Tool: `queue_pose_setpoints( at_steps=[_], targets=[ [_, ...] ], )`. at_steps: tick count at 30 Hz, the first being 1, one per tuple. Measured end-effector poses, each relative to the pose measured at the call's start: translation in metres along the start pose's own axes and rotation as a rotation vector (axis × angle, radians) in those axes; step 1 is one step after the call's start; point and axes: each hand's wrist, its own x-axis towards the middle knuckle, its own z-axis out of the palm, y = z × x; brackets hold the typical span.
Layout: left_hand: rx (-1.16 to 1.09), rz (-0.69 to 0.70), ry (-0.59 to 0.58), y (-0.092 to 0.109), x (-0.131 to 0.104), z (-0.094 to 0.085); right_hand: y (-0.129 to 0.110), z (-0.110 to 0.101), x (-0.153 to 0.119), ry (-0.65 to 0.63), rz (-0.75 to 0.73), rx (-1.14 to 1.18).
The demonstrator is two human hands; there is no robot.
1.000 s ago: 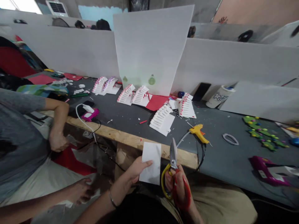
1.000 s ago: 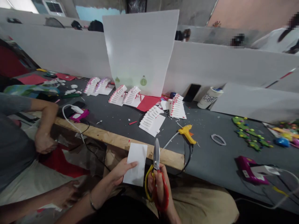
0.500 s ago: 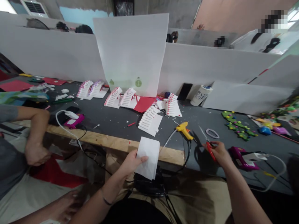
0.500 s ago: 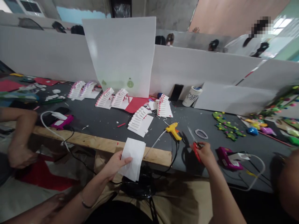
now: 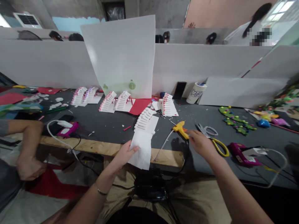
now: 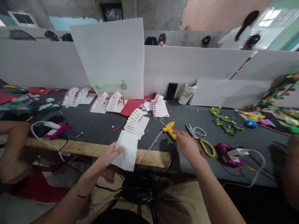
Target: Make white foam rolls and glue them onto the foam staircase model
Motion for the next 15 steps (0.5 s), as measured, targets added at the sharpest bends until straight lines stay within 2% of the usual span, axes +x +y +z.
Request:
queue_pose_setpoints(
  at_steps=[2, 5, 8, 12, 15],
  targets=[
    [0.034, -0.015, -0.065, 0.006, 0.002, -0.004, -0.028, 0.005, 0.014, -0.015, -0.084, -0.02],
    [0.087, -0.025, -0.114, 0.015, 0.003, -0.01, -0.042, 0.017, 0.024, -0.02, 0.059, -0.133],
    [0.143, -0.028, -0.099, 0.021, 0.004, -0.016, -0.03, 0.029, 0.021, -0.01, 0.183, -0.124],
    [0.163, -0.041, -0.12, 0.026, 0.005, -0.014, -0.007, 0.039, 0.015, 0.001, 0.181, -0.08],
    [0.18, -0.022, -0.146, 0.028, 0.01, -0.005, 0.012, 0.037, 0.013, 0.013, 0.212, -0.071]
  ],
)
